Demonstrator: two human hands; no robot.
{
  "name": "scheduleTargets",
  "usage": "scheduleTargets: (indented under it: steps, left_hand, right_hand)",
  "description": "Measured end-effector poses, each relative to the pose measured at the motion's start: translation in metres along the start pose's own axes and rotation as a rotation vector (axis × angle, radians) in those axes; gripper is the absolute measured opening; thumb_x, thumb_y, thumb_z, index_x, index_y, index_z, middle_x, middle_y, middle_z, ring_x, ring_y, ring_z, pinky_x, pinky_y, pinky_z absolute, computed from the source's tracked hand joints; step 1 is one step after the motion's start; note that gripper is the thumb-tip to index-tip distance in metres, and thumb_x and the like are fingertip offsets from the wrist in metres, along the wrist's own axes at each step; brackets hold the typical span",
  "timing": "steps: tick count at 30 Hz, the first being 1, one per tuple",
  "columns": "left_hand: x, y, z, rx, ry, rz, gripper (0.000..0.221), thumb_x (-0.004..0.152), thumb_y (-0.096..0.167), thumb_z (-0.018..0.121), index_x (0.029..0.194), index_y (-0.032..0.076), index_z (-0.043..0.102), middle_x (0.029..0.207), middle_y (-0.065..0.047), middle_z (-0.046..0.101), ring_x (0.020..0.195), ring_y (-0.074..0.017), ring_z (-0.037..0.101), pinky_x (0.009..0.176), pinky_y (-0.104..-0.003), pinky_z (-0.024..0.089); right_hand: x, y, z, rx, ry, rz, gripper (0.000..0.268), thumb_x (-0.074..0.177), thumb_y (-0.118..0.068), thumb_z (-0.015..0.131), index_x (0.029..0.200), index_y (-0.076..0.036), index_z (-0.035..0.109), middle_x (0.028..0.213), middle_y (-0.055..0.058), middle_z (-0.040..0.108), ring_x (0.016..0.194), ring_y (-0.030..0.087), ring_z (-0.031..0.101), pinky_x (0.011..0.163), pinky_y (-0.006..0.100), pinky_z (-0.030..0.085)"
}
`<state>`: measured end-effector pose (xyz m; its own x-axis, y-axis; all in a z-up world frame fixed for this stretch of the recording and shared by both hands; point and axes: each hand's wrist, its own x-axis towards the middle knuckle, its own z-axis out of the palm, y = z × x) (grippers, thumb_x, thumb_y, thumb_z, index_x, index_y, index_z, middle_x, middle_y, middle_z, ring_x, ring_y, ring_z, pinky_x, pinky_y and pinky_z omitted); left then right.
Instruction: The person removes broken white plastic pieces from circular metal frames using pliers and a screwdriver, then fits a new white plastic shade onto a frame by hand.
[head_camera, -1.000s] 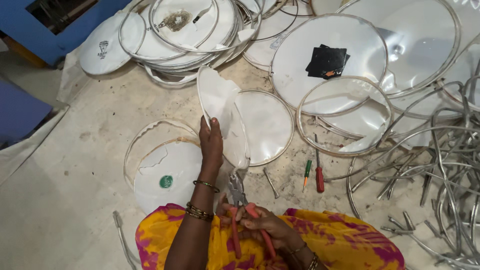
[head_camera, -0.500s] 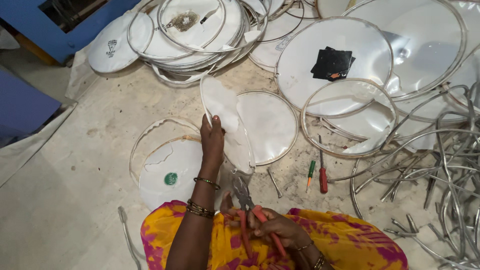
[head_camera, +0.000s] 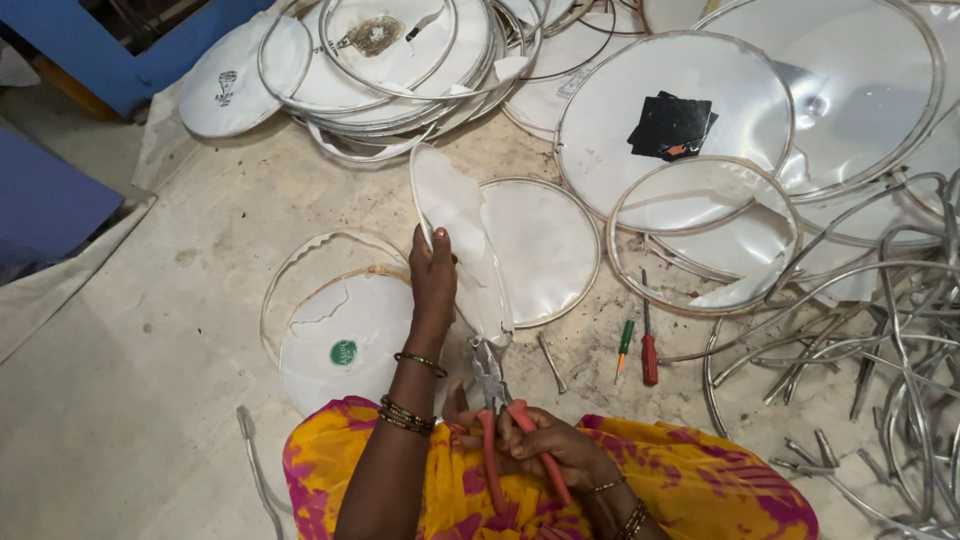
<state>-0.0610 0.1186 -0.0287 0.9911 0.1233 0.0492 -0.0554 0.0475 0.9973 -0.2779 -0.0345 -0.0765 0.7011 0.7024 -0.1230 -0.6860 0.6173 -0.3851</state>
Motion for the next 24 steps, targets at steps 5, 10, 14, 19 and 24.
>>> scheduleTargets:
  steps: [5, 10, 14, 19, 24]
  left_hand:
    - [-0.002, -0.005, 0.004, 0.028, -0.021, 0.027, 0.044, 0.107, 0.032, 0.05, 0.139, 0.002, 0.053, 0.1, -0.005, 0.065, 0.084, -0.013, 0.056, 0.077, -0.031, 0.05]
    - [-0.011, 0.0, 0.015, 0.237, -0.001, 0.379, 0.047, 0.111, 0.025, 0.047, 0.149, 0.0, 0.04, 0.125, -0.02, 0.066, 0.113, -0.0298, 0.066, 0.093, -0.04, 0.051]
    - [-0.018, 0.014, 0.03, 0.35, -0.008, 0.377, 0.045, 0.111, 0.023, 0.042, 0.15, 0.001, 0.036, 0.116, -0.025, 0.069, 0.1, -0.0379, 0.071, 0.083, -0.043, 0.055]
    - [-0.014, 0.032, 0.051, 0.553, 0.042, 0.252, 0.04, 0.108, 0.021, 0.044, 0.144, 0.004, 0.041, 0.079, -0.026, 0.07, 0.071, -0.0448, 0.07, 0.061, -0.051, 0.05]
    - [0.014, 0.028, 0.083, 0.67, 0.069, 0.454, 0.031, 0.105, 0.017, 0.048, 0.132, 0.002, 0.047, 0.08, -0.026, 0.071, 0.075, -0.0468, 0.07, 0.06, -0.054, 0.051]
  right_hand:
    - [0.006, 0.002, -0.013, -0.016, -0.002, -0.013, 0.011, 0.091, 0.002, 0.066, 0.094, -0.002, 0.057, 0.138, 0.031, 0.054, 0.138, 0.043, 0.057, 0.105, 0.054, 0.054]
    - [0.011, 0.004, -0.019, -0.016, 0.107, -0.103, 0.027, 0.093, -0.008, 0.068, 0.116, 0.001, 0.058, 0.131, 0.029, 0.063, 0.114, 0.036, 0.068, 0.1, 0.053, 0.056]
    - [0.008, 0.006, -0.015, 0.058, 0.057, -0.136, 0.045, 0.099, -0.011, 0.066, 0.137, 0.006, 0.048, 0.123, 0.025, 0.065, 0.11, 0.035, 0.068, 0.097, 0.053, 0.057]
    - [0.008, -0.005, -0.004, 0.218, -0.114, -0.116, 0.049, 0.099, -0.011, 0.061, 0.144, -0.003, 0.046, 0.111, 0.014, 0.063, 0.107, 0.028, 0.065, 0.094, 0.05, 0.057]
    - [0.007, -0.021, 0.005, 0.186, -0.031, -0.188, 0.048, 0.099, -0.012, 0.06, 0.144, -0.004, 0.045, 0.108, 0.013, 0.062, 0.104, 0.028, 0.064, 0.091, 0.05, 0.057]
